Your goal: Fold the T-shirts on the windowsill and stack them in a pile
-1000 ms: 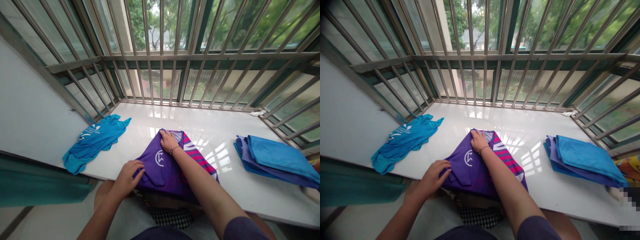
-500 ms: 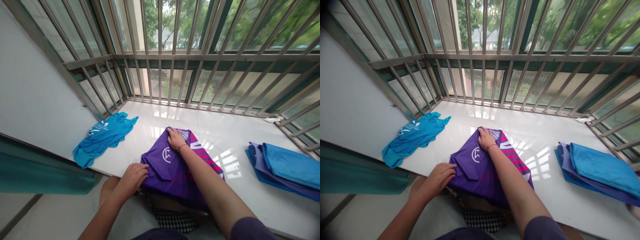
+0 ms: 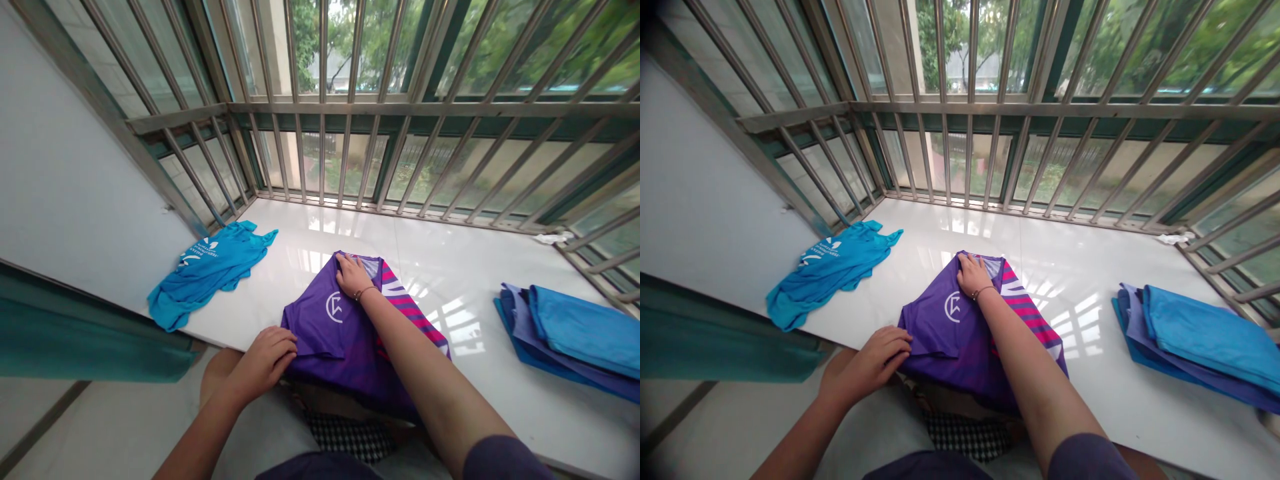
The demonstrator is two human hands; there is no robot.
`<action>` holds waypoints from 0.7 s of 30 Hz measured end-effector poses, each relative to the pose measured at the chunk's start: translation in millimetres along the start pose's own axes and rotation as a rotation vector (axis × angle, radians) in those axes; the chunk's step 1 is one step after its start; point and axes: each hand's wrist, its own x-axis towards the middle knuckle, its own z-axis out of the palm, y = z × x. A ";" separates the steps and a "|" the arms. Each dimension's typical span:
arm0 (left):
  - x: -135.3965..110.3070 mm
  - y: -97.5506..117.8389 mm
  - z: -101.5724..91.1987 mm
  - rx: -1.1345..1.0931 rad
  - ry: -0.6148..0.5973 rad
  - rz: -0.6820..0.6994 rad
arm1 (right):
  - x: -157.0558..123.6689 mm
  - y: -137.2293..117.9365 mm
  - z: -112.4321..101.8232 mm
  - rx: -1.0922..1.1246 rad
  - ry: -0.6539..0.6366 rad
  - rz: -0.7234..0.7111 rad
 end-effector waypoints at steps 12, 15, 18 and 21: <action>45.2 -28.5 30.3 0.178 0.239 -0.193 | -0.6 -1.7 -2.4 0.002 -0.009 0.001; 46.6 -48.0 36.1 0.130 0.298 -0.256 | -0.7 -2.5 -3.7 -0.004 -0.016 -0.001; 47.6 -63.7 31.9 0.027 0.336 -0.269 | -1.1 -3.6 -4.7 -0.010 -0.019 -0.002; 52.2 -72.1 22.3 -0.059 0.274 -0.237 | -1.3 -4.3 -5.5 -0.013 -0.018 -0.001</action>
